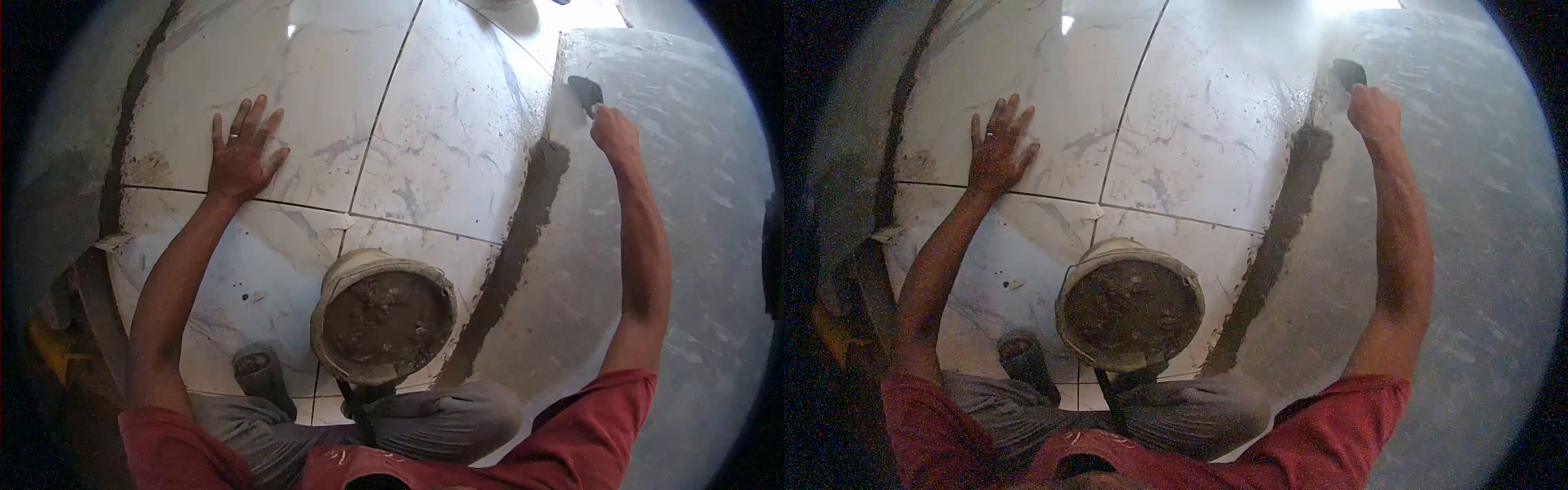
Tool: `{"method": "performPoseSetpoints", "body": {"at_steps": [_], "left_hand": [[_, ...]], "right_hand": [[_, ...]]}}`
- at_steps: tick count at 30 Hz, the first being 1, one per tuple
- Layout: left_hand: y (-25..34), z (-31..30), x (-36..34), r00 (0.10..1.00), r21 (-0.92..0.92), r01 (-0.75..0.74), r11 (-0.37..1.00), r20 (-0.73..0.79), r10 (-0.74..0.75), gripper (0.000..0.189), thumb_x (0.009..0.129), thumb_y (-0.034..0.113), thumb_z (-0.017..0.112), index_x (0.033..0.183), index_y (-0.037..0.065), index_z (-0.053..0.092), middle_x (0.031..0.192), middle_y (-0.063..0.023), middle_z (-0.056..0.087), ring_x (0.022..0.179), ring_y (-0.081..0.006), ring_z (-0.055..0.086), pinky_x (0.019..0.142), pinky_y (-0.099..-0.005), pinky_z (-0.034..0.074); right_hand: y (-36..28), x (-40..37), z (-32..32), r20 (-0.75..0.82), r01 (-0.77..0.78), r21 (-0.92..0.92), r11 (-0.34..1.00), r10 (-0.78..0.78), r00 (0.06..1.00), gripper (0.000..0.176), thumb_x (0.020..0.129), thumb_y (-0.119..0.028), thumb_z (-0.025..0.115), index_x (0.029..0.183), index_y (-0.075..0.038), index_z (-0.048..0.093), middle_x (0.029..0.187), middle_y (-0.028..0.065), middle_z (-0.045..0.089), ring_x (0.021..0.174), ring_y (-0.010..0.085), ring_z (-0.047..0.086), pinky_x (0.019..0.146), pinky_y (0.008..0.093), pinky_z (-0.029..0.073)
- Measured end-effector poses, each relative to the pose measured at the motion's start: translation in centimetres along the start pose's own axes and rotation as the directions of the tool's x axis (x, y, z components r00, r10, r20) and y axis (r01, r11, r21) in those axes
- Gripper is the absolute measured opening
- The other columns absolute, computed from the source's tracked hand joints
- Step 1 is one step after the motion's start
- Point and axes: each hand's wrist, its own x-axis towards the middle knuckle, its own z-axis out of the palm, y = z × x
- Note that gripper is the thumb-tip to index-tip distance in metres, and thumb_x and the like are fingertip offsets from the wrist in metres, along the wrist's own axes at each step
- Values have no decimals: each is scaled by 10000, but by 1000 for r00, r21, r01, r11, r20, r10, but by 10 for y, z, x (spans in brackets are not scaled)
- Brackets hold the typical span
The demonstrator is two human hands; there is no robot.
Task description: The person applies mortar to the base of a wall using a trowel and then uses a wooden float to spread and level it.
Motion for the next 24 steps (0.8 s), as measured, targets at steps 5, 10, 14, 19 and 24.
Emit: {"method": "performPoseSetpoints", "body": {"at_steps": [5, 10, 14, 19, 24], "left_hand": [[2, 2, 1, 999, 16, 13, 1000, 31, -13, 596, 861, 488, 489, 1385, 257, 325, 1473, -32, 227, 1368, -218, 189, 1071, -592, 134], [1, 0, 1, 999, 0, 19, 1000, 27, -19, 595, 864, 480, 486, 1388, 251, 321, 1472, -39, 231, 1368, -219, 193, 1074, -582, 123], [1, 2, 0, 1000, -8, 4, 1000, 21, -4, 602, 861, 478, 490, 1391, 249, 319, 1478, -39, 224, 1372, -221, 186, 1073, -578, 120], [4, 3, 0, 1000, -24, 7, 1000, 24, -6, 613, 857, 484, 494, 1393, 247, 313, 1486, -42, 209, 1374, -235, 185, 1073, -587, 109], [2, -5, 0, 996, -60, 41, 997, 77, -36, 626, 848, 477, 513, 1391, 237, 314, 1476, -61, 225, 1370, -250, 195, 1069, -591, 111]], "right_hand": [[-2, 7, -28, 80, 51, 4, 999, -51, 996, 228, 820, -166, 475, 934, -50, 635, 961, 212, 634, 932, 353, 615, 771, 475, 490], [-8, -7, -19, 76, 52, -91, 994, -45, 996, 216, 812, -151, 485, 904, -38, 644, 923, 210, 641, 912, 355, 621, 766, 461, 497], [8, -6, -17, 134, -19, -41, 999, 24, 991, 246, 803, -114, 474, 984, -74, 636, 966, 193, 638, 924, 352, 615, 776, 449, 496], [9, -55, 16, 141, 105, -37, 994, -98, 985, 188, 817, -152, 511, 946, -53, 606, 918, 177, 635, 878, 346, 615, 753, 456, 489], [12, -166, 59, -328, -32, 553, 833, 253, 910, 357, 921, -274, 451, 1172, -27, 512, 961, 193, 627, 827, 351, 618, 718, 444, 479]]}}
